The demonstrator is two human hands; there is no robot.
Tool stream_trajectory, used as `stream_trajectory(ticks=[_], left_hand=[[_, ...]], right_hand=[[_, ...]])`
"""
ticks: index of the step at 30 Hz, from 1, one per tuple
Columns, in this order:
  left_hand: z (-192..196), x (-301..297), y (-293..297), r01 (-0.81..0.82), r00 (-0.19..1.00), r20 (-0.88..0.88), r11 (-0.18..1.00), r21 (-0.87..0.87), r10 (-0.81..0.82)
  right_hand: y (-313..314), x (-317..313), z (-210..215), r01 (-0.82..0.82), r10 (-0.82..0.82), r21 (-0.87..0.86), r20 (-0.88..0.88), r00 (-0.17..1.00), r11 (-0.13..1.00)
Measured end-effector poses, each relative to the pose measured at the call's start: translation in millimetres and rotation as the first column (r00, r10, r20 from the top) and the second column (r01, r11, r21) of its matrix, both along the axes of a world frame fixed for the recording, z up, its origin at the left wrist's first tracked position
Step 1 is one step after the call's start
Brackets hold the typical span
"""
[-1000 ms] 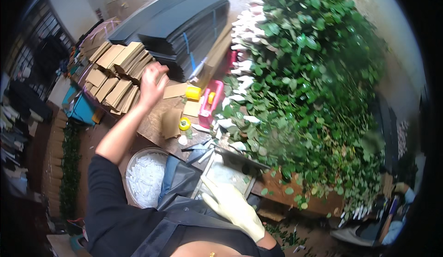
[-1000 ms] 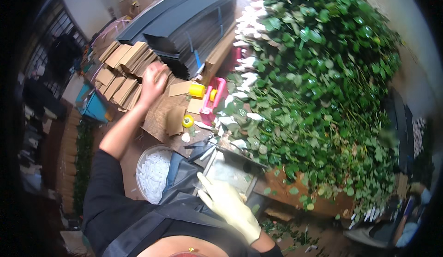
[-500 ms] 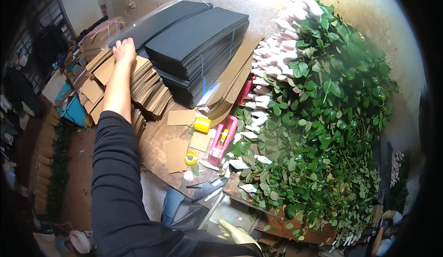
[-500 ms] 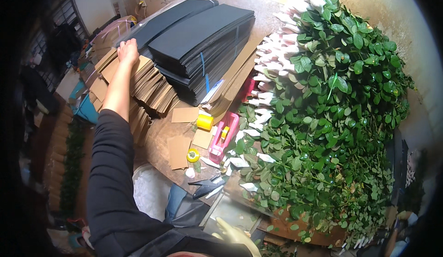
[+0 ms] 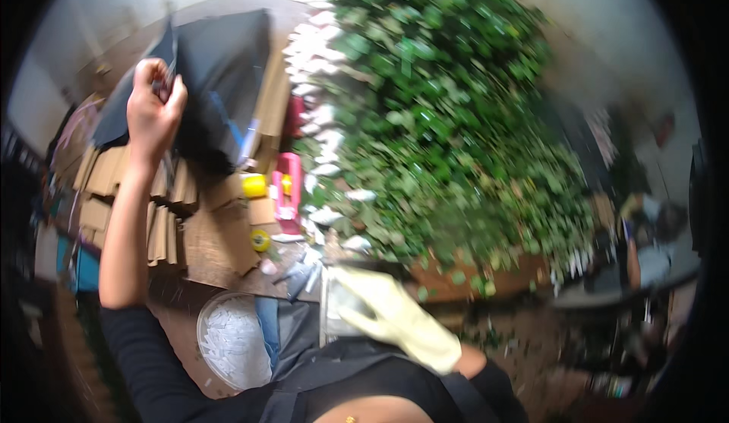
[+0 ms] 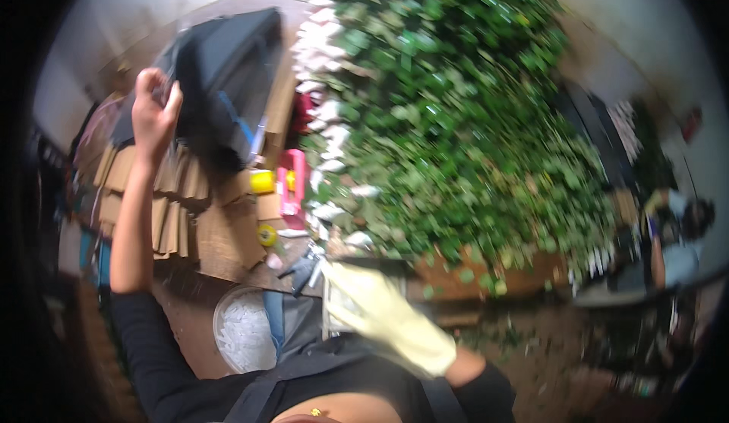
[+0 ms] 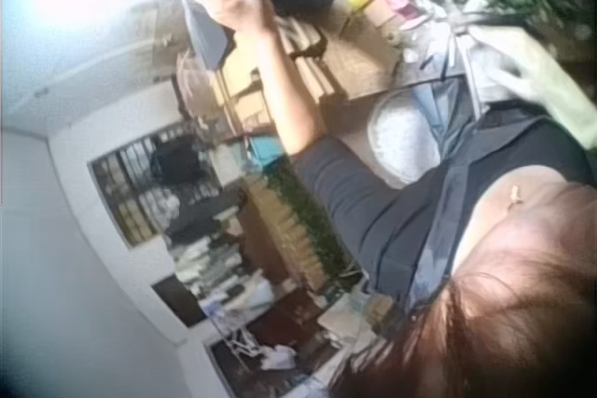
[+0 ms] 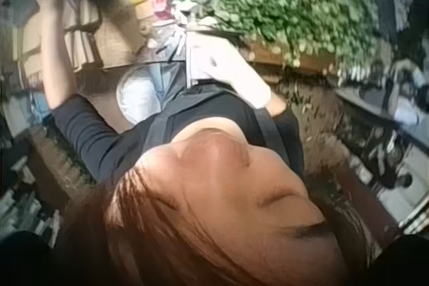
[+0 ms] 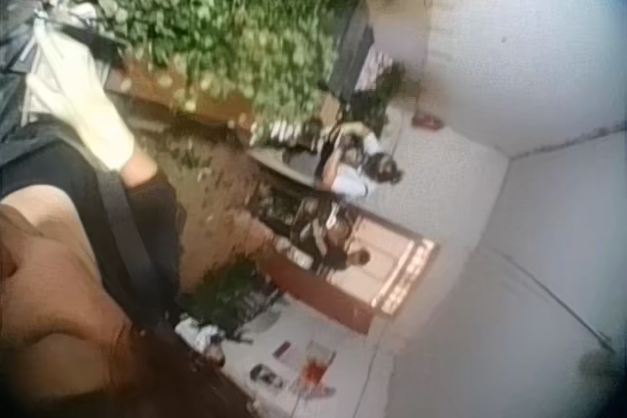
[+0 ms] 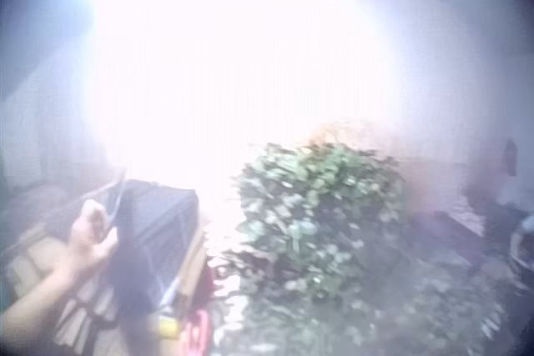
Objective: The person places green leafy stems into a black plastic tray, then inserts pink roses among the leaves. They adjust the arrangement, add more leaves, and close the tray with a lid. The process repeats with additional trays.
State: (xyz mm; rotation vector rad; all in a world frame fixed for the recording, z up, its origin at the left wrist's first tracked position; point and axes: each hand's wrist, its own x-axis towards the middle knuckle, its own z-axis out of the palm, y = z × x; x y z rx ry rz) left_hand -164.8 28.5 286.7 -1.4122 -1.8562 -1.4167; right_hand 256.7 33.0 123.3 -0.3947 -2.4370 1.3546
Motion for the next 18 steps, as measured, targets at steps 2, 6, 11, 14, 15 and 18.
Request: stream_trajectory(ticks=[2, 6, 11, 14, 15, 18], left_hand=[[-23.6, 99.8, -6.3, 0.31, 0.951, -0.024, 0.945, 0.105, -0.31], [-45.4, 253.0, -55.2, 0.639, 0.765, -0.119, 0.769, 0.018, -0.633], [-44.7, 255.0, -65.2, 0.378, 0.811, -0.519, 0.919, 0.113, -0.27], [-44.7, 205.0, -39.6, 0.284, 0.878, -0.421, 0.956, 0.072, -0.229], [-50.9, 180.7, -40.1, 0.327, 0.826, -0.439, 0.935, -0.138, -0.354], [-80.4, 142.9, -67.5, 0.135, 0.908, -0.298, 0.88, -0.454, -0.294]], right_hand=[[10.1, -11.0, 38.3, 0.271, -0.148, 0.33, -0.352, 0.924, 0.904], [27.5, -5.1, 74.4, 0.58, -0.314, 0.48, -0.525, 0.791, 0.658], [31.6, 66.3, 108.9, 0.707, -0.362, 0.257, -0.716, 0.597, 0.659], [21.6, 119.7, 148.2, 0.815, -0.441, 0.324, -0.714, 0.544, 0.481], [19.7, 134.1, 157.8, 0.833, -0.453, 0.347, -0.716, 0.532, 0.43], [27.3, 150.4, 171.8, 0.82, -0.45, 0.444, -0.686, 0.571, 0.362]])
